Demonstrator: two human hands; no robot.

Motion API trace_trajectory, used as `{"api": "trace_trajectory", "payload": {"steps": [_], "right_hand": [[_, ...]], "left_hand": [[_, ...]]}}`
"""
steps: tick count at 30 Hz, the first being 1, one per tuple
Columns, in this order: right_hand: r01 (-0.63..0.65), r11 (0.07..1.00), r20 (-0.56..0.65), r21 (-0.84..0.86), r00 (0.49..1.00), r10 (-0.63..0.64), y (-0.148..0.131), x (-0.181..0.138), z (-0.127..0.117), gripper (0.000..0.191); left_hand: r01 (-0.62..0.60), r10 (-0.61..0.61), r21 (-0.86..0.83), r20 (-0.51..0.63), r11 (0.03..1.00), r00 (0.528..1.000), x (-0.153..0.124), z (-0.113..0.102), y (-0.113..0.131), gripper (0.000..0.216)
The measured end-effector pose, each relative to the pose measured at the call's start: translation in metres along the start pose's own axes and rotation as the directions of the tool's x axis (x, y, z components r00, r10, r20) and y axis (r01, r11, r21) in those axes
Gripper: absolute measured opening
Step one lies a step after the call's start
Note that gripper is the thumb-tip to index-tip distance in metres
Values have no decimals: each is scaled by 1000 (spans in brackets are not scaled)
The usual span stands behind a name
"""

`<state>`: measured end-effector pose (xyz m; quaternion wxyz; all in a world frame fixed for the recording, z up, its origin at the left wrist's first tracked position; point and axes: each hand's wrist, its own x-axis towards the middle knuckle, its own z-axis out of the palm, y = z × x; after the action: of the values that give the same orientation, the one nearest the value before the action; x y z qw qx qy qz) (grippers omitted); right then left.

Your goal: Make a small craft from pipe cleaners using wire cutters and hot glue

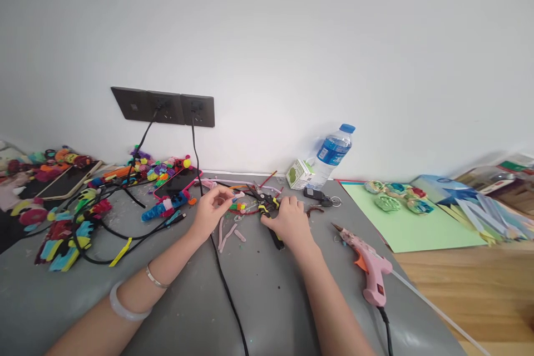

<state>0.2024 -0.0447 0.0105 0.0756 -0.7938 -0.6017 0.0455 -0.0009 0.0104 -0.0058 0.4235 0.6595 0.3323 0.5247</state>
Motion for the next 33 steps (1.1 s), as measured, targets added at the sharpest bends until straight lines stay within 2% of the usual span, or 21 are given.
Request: {"api": "trace_trajectory", "payload": {"steps": [3,6,9,12,15,18,21,23,24,25,26,28,29,30,31,33], "right_hand": [[10,984,-87,178,996,6,11,3,-1,41],[24,904,-189,426,980,63,22,6,-5,44],[59,756,-250,652,958,141,28,10,-10,51],[159,558,-279,814,950,137,30,13,-16,50],[188,400,-232,897,970,65,30,13,-26,48],[142,297,-135,944,990,-44,31,8,-39,70],[94,272,-57,958,988,-143,34,1,-50,88],[13,249,42,968,976,-215,37,-3,-53,91],[-58,231,121,971,955,-272,38,-5,-54,88],[-148,219,218,964,912,-346,39,-7,-53,83],[-246,222,321,944,845,-428,40,-8,-52,77],[-415,262,487,871,660,-573,38,-11,-47,66],[-469,282,532,837,575,-621,36,-12,-44,63],[-505,292,555,813,516,-652,34,-13,-40,60],[-527,293,565,798,484,-668,32,-14,-37,56],[-554,290,578,780,463,-671,28,-16,-31,50]], "left_hand": [[23,-23,1,-6,1000,1000,0,-1,2,5],[27,-28,-6,-11,1000,1000,0,-1,3,4],[26,-26,-8,-22,1000,999,-1,-1,3,5],[29,-28,6,-38,1000,999,-1,-1,2,5],[33,-33,10,-43,999,999,-1,-1,1,5],[36,-35,9,-44,999,998,-1,-2,2,5],[47,-46,15,-47,999,998,0,-2,4,5],[53,-53,14,-48,998,997,0,-3,3,6],[53,-53,11,-48,999,997,0,-3,3,6],[52,-52,8,-48,999,997,1,-3,2,6],[52,-51,7,-50,999,997,1,-4,2,6],[50,-49,13,-60,999,997,1,-4,1,6],[50,-49,21,-63,999,997,1,-5,0,6],[49,-47,31,-66,998,997,1,-5,0,6],[49,-46,43,-68,998,997,1,-5,0,6],[56,-51,69,-66,996,996,1,-6,0,6]]}}
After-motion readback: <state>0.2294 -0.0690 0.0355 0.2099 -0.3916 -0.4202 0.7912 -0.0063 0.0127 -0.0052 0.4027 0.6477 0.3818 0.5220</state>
